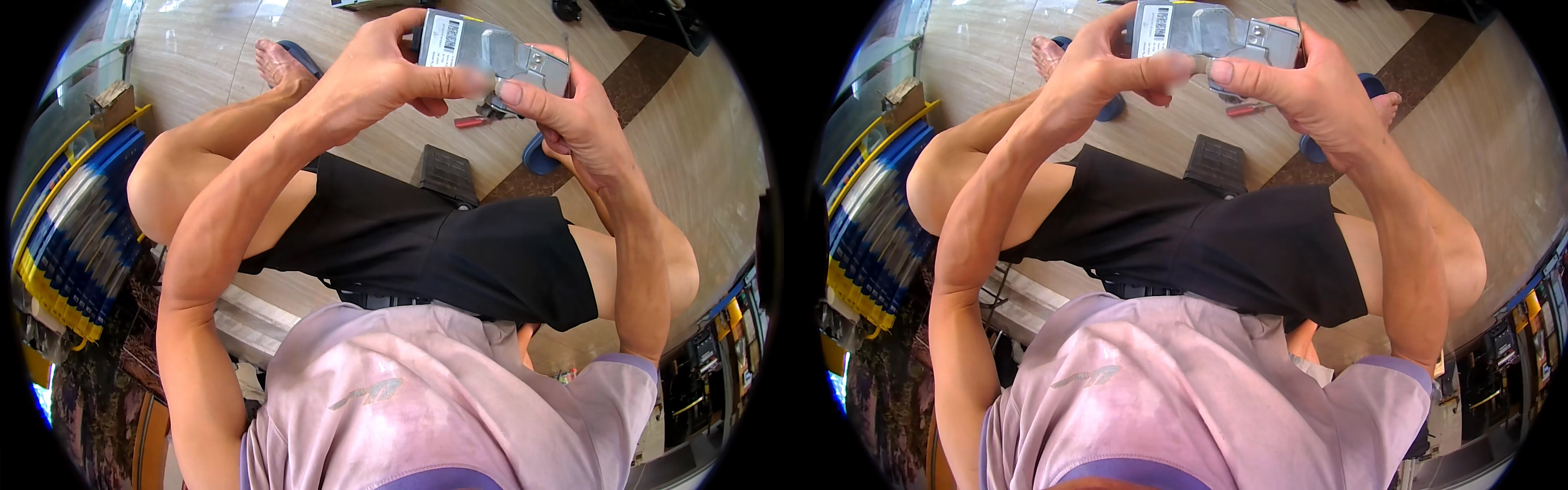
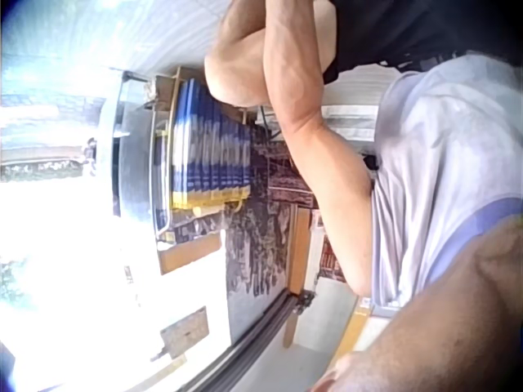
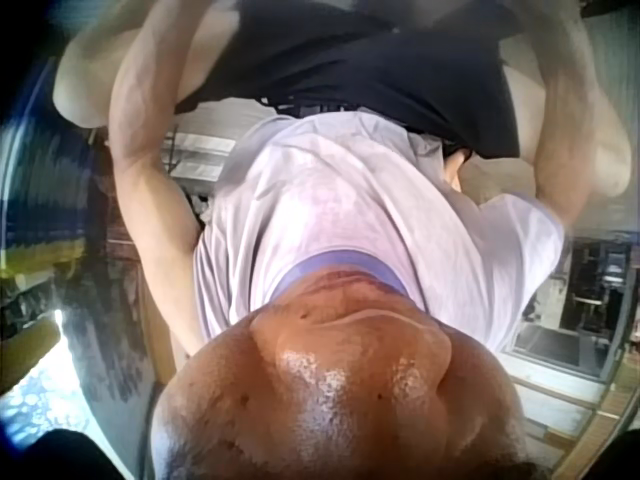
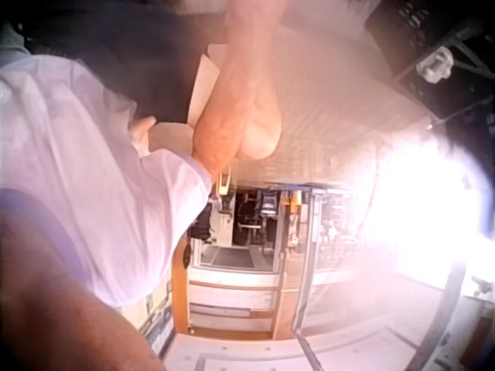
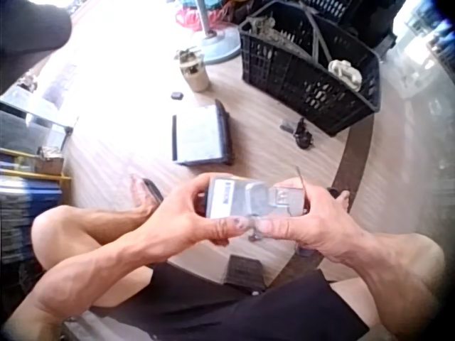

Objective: The person disassembles a vehicle wiper motor assembly, loosening a screw with a screwdriver, turning it over to manipulate the casing, and working on the internal mechanisms by hand.

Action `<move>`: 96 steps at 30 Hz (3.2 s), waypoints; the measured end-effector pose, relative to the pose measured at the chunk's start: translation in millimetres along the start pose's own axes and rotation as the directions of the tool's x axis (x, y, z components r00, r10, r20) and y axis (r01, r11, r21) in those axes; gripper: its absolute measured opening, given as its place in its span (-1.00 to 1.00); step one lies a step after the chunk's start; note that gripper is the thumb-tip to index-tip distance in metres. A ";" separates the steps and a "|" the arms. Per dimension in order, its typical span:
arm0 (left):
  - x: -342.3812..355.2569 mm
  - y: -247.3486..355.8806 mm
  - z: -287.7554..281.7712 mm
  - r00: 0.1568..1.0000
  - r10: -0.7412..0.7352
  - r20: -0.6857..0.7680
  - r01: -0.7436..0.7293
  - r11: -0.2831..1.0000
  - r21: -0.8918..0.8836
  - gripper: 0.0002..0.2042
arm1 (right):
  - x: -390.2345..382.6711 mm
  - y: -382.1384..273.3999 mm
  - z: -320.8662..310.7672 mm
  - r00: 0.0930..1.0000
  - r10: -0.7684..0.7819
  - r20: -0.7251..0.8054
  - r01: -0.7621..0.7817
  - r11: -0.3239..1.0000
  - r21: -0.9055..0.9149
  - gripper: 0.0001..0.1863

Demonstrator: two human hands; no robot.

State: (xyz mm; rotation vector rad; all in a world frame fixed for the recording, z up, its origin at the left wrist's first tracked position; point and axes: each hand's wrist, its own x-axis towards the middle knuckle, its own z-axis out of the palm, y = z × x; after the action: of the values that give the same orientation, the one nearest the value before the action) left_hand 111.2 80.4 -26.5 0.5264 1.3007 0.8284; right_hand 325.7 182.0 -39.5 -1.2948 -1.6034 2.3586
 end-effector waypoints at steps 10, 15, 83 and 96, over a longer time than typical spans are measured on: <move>2.2 -9.3 -8.2 0.998 0.053 -0.034 -0.052 0.998 0.024 -0.08 | -2.0 -8.8 0.3 0.999 0.051 0.014 -0.051 0.998 0.037 -0.35; 1.8 -5.0 -7.9 0.998 0.063 -0.020 -0.061 0.992 0.111 -0.11 | -3.0 -8.4 -2.5 0.997 0.075 -0.004 -0.074 0.990 0.122 -0.37; 2.8 -8.1 -2.5 0.999 0.030 -0.045 -0.024 0.991 0.132 -0.22 | 0.2 -4.4 -0.3 0.998 0.059 -0.015 -0.060 0.996 -0.062 -0.44; 1.1 -6.0 -2.5 0.998 0.031 -0.057 -0.023 0.990 0.139 -0.21 | 1.5 -3.3 0.2 0.999 0.042 -0.031 -0.044 0.996 -0.083 -0.41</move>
State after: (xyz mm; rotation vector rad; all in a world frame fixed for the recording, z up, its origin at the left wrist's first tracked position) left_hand 110.3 77.3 -32.3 0.6342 1.4148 0.7848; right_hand 323.3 184.1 -37.9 -1.3852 -1.6999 2.3088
